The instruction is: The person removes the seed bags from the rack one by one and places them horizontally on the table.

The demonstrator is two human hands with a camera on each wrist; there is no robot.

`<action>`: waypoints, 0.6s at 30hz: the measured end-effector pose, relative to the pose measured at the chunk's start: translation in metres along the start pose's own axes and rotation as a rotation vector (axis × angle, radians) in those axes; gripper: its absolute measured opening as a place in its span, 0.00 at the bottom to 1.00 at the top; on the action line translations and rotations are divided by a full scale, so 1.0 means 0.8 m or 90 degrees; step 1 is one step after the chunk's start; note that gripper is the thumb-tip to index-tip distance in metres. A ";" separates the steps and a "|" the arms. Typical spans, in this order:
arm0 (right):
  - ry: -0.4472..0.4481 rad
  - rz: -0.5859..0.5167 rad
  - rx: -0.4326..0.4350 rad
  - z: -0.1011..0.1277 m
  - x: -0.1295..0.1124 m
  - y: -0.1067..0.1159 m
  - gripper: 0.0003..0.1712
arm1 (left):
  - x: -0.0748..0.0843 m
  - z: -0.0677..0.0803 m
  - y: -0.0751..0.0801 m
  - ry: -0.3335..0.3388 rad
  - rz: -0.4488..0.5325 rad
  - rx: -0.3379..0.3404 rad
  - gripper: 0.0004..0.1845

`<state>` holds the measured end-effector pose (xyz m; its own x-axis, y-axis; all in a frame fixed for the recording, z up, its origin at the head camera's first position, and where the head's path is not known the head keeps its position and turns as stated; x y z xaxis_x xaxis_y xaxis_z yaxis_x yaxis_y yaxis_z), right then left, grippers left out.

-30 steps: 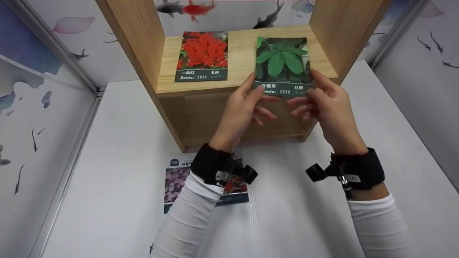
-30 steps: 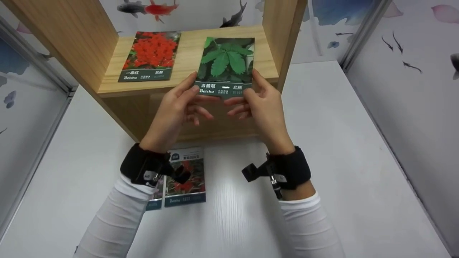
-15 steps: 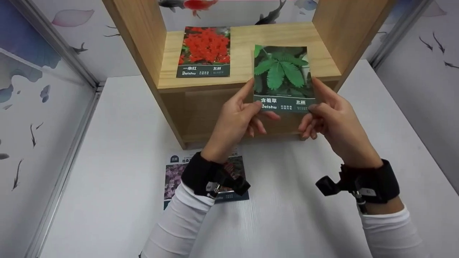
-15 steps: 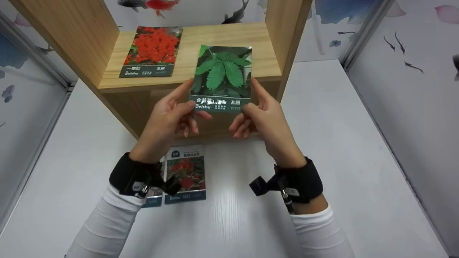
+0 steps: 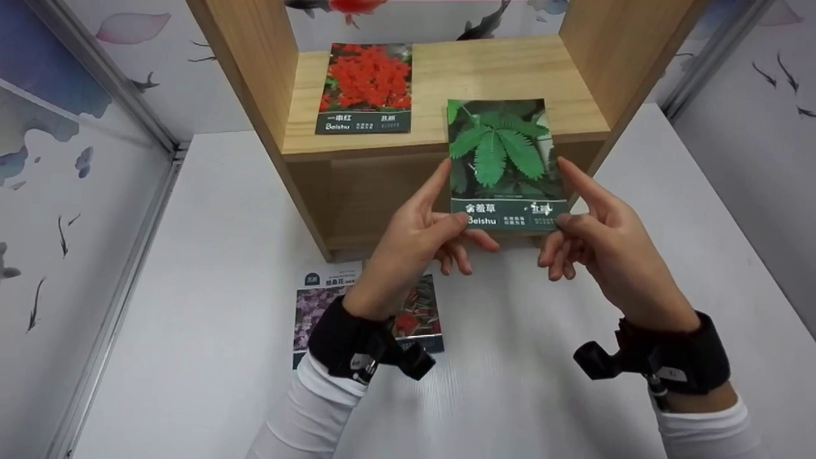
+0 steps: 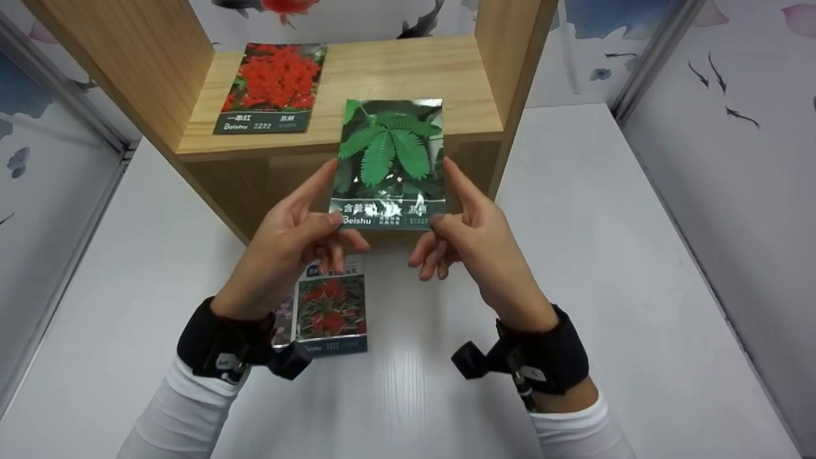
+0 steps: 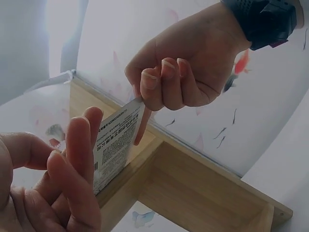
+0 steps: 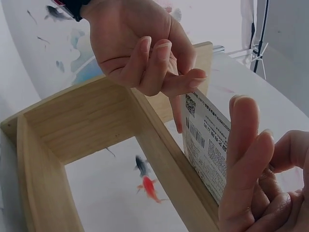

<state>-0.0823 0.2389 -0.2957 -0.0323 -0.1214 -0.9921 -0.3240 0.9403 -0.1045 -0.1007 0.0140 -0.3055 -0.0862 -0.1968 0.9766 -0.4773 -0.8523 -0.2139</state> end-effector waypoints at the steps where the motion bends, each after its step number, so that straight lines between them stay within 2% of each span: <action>1: 0.000 0.002 -0.001 0.002 0.001 -0.001 0.36 | -0.002 0.002 0.000 0.001 0.003 -0.001 0.37; 9: 0.002 0.015 0.000 0.021 0.004 -0.010 0.36 | -0.007 0.022 -0.005 0.018 0.022 -0.025 0.37; 18: 0.006 0.030 -0.005 0.048 0.006 -0.016 0.37 | -0.011 0.046 -0.017 0.018 0.057 -0.053 0.37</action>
<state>-0.0423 0.2382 -0.3020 -0.0569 -0.0801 -0.9952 -0.3291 0.9426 -0.0571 -0.0611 0.0097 -0.3118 -0.1560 -0.2561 0.9540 -0.5372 -0.7885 -0.2996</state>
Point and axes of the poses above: each hand's wrist, its own z-axis away from the middle knuckle, its own y-axis out of the back of the hand, x = y × z, the point moved 2 cm from there along -z, towards the middle knuckle, and after that the axes turned 3 degrees about y, right-handed, at the moved point
